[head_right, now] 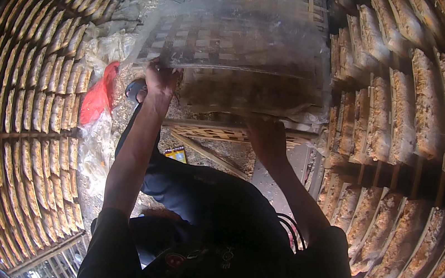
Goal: The person sits on the floor and repeatedly scoops a granular material from a plastic bag into a wooden lattice tray using a small stick. The person then places the filled tray onto a nearby stack of similar trays.
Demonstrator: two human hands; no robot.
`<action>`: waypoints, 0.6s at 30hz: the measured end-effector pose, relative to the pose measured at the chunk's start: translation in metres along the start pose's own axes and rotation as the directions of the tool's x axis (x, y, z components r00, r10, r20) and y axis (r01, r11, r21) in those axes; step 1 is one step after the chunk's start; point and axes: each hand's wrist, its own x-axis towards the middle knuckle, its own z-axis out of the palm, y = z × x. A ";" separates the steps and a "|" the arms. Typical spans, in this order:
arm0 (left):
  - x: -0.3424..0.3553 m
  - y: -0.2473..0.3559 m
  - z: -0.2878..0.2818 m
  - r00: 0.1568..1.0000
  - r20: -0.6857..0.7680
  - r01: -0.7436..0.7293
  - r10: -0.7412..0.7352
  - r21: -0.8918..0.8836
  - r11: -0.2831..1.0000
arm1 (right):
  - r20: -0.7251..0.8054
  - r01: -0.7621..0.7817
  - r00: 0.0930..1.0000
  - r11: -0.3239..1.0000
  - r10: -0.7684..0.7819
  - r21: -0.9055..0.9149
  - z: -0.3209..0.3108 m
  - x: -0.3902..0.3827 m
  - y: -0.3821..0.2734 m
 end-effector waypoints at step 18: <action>0.009 -0.032 -0.015 0.990 0.098 0.100 -0.102 0.030 0.995 | 0.094 -0.125 0.988 0.992 0.122 0.019 -0.003 -0.014 -0.006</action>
